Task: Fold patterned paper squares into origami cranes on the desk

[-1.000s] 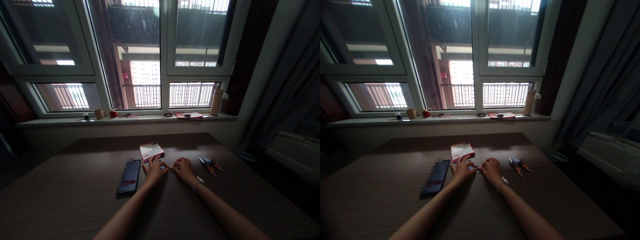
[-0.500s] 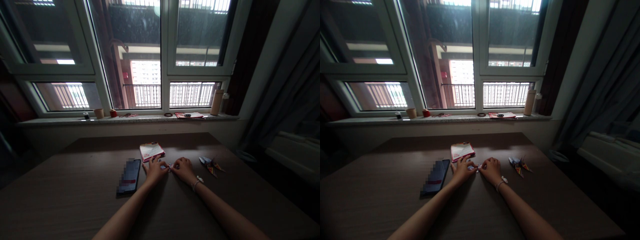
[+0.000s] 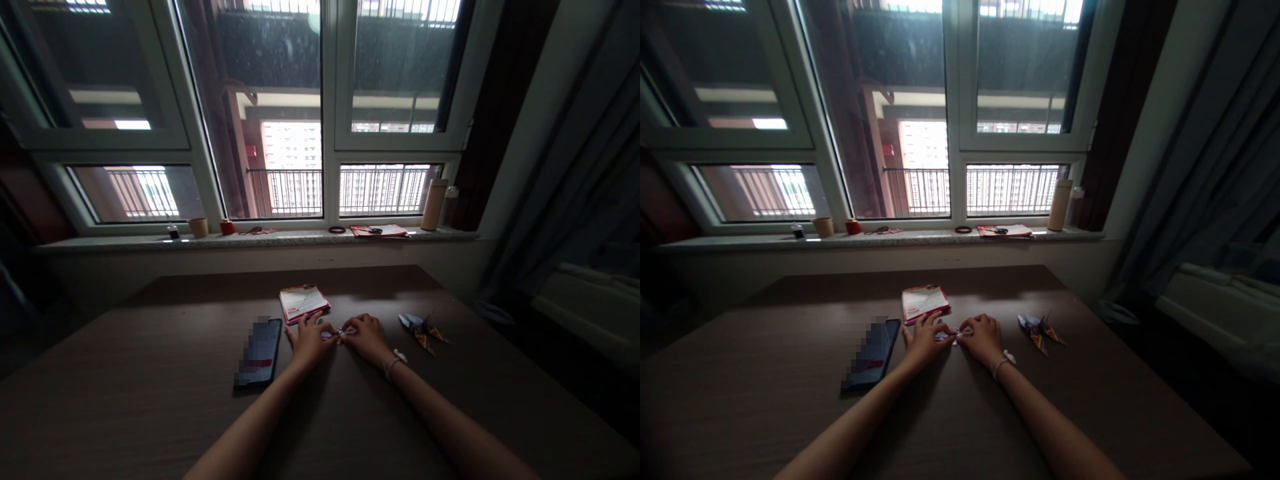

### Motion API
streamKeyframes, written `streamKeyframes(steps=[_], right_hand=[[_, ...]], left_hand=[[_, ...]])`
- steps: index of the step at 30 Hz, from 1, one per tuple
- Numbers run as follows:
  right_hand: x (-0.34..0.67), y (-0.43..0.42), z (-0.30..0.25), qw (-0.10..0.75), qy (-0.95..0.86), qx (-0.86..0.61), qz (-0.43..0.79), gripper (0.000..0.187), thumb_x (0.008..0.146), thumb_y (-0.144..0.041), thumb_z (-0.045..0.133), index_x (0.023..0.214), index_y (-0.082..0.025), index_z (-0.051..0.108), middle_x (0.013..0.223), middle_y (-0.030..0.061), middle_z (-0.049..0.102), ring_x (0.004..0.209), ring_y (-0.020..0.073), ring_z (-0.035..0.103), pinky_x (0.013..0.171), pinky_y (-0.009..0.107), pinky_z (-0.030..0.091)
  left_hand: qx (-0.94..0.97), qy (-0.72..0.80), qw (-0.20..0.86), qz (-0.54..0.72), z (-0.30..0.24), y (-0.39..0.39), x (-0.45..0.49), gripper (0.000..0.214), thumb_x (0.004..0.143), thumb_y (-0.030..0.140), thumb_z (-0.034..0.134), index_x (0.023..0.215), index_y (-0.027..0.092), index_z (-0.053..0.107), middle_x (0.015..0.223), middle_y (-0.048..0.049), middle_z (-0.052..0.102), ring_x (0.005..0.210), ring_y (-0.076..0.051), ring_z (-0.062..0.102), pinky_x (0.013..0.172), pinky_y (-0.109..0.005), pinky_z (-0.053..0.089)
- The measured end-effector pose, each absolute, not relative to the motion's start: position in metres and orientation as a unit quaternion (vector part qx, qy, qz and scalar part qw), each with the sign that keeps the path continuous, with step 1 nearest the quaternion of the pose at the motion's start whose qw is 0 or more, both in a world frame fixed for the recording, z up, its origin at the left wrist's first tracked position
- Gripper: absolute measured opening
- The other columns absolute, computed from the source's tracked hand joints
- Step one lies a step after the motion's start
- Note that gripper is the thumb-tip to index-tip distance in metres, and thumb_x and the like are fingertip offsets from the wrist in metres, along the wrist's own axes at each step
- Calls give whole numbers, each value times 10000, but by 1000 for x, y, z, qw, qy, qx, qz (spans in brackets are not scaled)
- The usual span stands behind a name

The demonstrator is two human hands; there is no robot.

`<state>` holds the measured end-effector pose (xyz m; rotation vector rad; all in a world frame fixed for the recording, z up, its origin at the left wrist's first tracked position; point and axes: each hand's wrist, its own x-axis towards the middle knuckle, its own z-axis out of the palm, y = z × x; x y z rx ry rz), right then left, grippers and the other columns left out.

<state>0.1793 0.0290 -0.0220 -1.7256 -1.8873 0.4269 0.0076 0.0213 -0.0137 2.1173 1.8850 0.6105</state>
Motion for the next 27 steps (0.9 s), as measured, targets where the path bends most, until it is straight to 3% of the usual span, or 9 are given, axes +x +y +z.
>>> streamKeyframes(steps=[9, 27], right_hand=[[183, 30, -20, 263, -701, -637, 185, 226, 756, -327, 718, 979, -328, 757, 1132, 45, 612, 1167, 265, 476, 1018, 342, 312], [198, 37, -22, 220, -732, -613, 200, 313, 802, -286, 660, 1100, -358, 728, 1213, 42, 586, 1194, 243, 480, 1037, 336, 322]], left_hand=[[731, 645, 143, 171, -8, 22, 8, 197, 841, 371, 633, 1017, 402, 716, 1548, 7, 386, 1471, -364, 173, 1055, -786, 14], [753, 628, 152, 123, -12, 27, -7, 252, 888, 435, 579, 1112, 448, 694, 1596, 7, 304, 1490, -391, 116, 1072, -771, 14]])
